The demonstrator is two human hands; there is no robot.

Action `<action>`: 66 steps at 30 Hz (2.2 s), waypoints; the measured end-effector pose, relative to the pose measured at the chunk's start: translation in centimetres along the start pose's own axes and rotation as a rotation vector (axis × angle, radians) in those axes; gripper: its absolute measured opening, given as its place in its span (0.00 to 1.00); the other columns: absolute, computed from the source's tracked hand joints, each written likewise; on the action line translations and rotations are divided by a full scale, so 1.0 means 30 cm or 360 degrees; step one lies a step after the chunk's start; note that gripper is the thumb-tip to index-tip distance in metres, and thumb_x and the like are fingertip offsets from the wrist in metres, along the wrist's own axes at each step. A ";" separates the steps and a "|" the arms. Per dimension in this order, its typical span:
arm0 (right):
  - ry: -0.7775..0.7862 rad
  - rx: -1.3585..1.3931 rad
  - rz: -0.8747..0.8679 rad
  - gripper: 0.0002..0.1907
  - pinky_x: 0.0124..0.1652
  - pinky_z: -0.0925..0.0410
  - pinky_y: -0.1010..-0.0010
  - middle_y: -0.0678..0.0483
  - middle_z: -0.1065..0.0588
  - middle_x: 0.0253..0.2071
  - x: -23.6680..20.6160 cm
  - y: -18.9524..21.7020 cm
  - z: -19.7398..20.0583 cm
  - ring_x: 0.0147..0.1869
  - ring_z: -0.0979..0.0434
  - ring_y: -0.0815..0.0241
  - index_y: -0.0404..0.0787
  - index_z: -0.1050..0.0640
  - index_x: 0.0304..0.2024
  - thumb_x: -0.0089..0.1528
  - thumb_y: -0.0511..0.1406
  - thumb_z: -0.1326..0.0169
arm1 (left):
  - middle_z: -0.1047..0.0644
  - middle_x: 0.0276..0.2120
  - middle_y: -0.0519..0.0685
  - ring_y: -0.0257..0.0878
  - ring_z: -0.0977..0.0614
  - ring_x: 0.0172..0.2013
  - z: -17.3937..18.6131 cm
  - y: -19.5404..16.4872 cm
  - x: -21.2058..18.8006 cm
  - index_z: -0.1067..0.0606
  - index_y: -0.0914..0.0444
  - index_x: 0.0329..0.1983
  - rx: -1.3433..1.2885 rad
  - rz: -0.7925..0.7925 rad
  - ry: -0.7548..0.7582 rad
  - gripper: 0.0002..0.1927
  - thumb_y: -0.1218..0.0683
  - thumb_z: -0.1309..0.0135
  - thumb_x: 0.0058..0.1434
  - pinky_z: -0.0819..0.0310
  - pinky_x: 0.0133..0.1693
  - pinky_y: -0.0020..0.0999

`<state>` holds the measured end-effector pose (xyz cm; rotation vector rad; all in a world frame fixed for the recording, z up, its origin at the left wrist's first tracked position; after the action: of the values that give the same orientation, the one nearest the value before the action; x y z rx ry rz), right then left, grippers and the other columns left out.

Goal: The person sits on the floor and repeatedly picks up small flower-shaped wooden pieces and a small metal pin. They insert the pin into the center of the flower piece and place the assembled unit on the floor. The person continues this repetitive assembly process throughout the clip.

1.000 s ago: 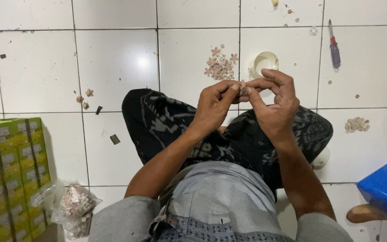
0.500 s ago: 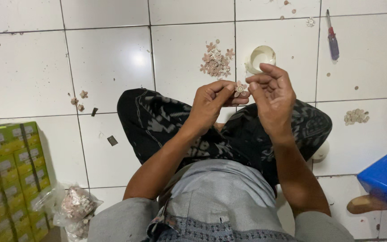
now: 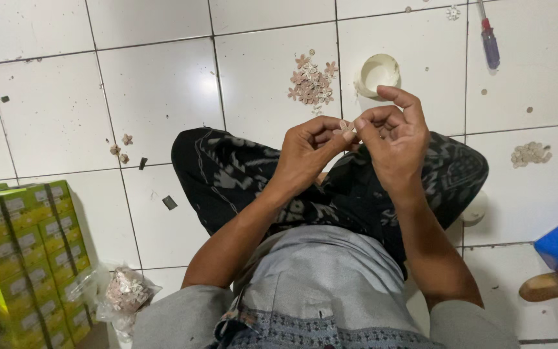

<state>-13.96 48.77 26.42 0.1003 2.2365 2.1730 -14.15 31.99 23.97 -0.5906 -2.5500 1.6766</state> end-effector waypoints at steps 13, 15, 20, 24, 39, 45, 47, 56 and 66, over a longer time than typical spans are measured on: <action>0.0035 0.0043 -0.0037 0.24 0.44 0.25 0.77 0.50 0.23 0.43 -0.005 -0.004 0.011 0.46 0.21 0.66 0.30 0.33 0.63 0.67 0.23 0.42 | 0.17 0.38 0.53 0.37 0.14 0.41 0.003 -0.011 0.001 0.22 0.71 0.50 -0.0018 0.0067 0.0031 0.14 0.54 0.49 0.73 0.16 0.48 0.32; 0.0025 0.0135 -0.0019 0.23 0.48 0.25 0.76 0.50 0.23 0.44 -0.007 -0.010 0.016 0.48 0.21 0.66 0.30 0.32 0.64 0.68 0.23 0.42 | 0.17 0.38 0.52 0.38 0.13 0.42 0.007 -0.013 0.002 0.23 0.70 0.49 -0.0099 0.0067 -0.0010 0.14 0.54 0.52 0.74 0.15 0.48 0.32; 0.0014 0.0238 -0.0050 0.21 0.51 0.25 0.74 0.49 0.23 0.45 -0.010 -0.028 0.020 0.49 0.21 0.66 0.30 0.32 0.64 0.70 0.24 0.43 | 0.16 0.37 0.57 0.41 0.13 0.39 0.009 -0.013 0.006 0.27 0.70 0.46 -0.0015 0.0098 -0.0078 0.10 0.56 0.49 0.72 0.16 0.45 0.33; 0.0048 0.0541 -0.0158 0.18 0.47 0.23 0.69 0.47 0.23 0.44 -0.015 -0.028 0.020 0.45 0.19 0.61 0.30 0.32 0.63 0.72 0.26 0.48 | 0.16 0.35 0.58 0.40 0.13 0.38 0.007 -0.016 0.007 0.27 0.70 0.46 0.0036 0.0098 -0.0127 0.10 0.56 0.49 0.73 0.17 0.43 0.32; 0.0136 0.0474 -0.0131 0.24 0.44 0.23 0.70 0.46 0.23 0.42 -0.042 -0.053 0.012 0.45 0.20 0.60 0.32 0.33 0.63 0.67 0.22 0.41 | 0.17 0.33 0.51 0.31 0.16 0.37 -0.046 -0.061 -0.056 0.25 0.71 0.43 0.0434 -0.0185 -0.0180 0.10 0.57 0.49 0.73 0.18 0.41 0.26; 0.0120 0.0444 -0.0177 0.24 0.42 0.24 0.71 0.46 0.23 0.42 -0.046 -0.072 0.009 0.43 0.21 0.62 0.34 0.36 0.62 0.67 0.23 0.42 | 0.17 0.32 0.51 0.30 0.17 0.36 -0.046 -0.056 -0.054 0.26 0.71 0.44 0.0373 -0.0134 -0.0197 0.10 0.57 0.48 0.73 0.20 0.38 0.24; 0.0125 0.0472 -0.0181 0.25 0.42 0.24 0.71 0.46 0.23 0.42 -0.043 -0.075 0.006 0.43 0.21 0.62 0.34 0.37 0.62 0.67 0.22 0.42 | 0.17 0.32 0.50 0.30 0.18 0.36 -0.046 -0.053 -0.054 0.25 0.71 0.43 0.0366 -0.0135 -0.0212 0.10 0.57 0.48 0.73 0.21 0.38 0.24; 0.0119 0.0432 -0.0207 0.26 0.45 0.24 0.70 0.46 0.24 0.43 -0.033 -0.063 -0.010 0.46 0.21 0.61 0.32 0.35 0.64 0.66 0.23 0.42 | 0.18 0.32 0.51 0.28 0.19 0.35 -0.032 -0.047 -0.049 0.25 0.70 0.43 0.0400 -0.0167 -0.0242 0.09 0.57 0.48 0.74 0.22 0.37 0.23; 0.0132 0.0087 -0.0274 0.26 0.56 0.23 0.64 0.41 0.22 0.48 -0.004 -0.219 0.046 0.53 0.20 0.54 0.27 0.39 0.70 0.73 0.24 0.45 | 0.16 0.40 0.54 0.38 0.13 0.44 0.199 -0.044 -0.078 0.25 0.66 0.46 0.0429 -0.0243 -0.0557 0.10 0.53 0.50 0.73 0.17 0.45 0.33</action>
<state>-13.96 49.96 19.80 -0.1783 2.2538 2.0646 -13.75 25.50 23.08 -0.0878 -2.4281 2.1759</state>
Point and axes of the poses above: each hand's wrist, its own x-axis towards the middle knuckle, its own z-axis out of the back of the hand, y = z × x, the point moved 1 cm from there along x, towards the middle knuckle
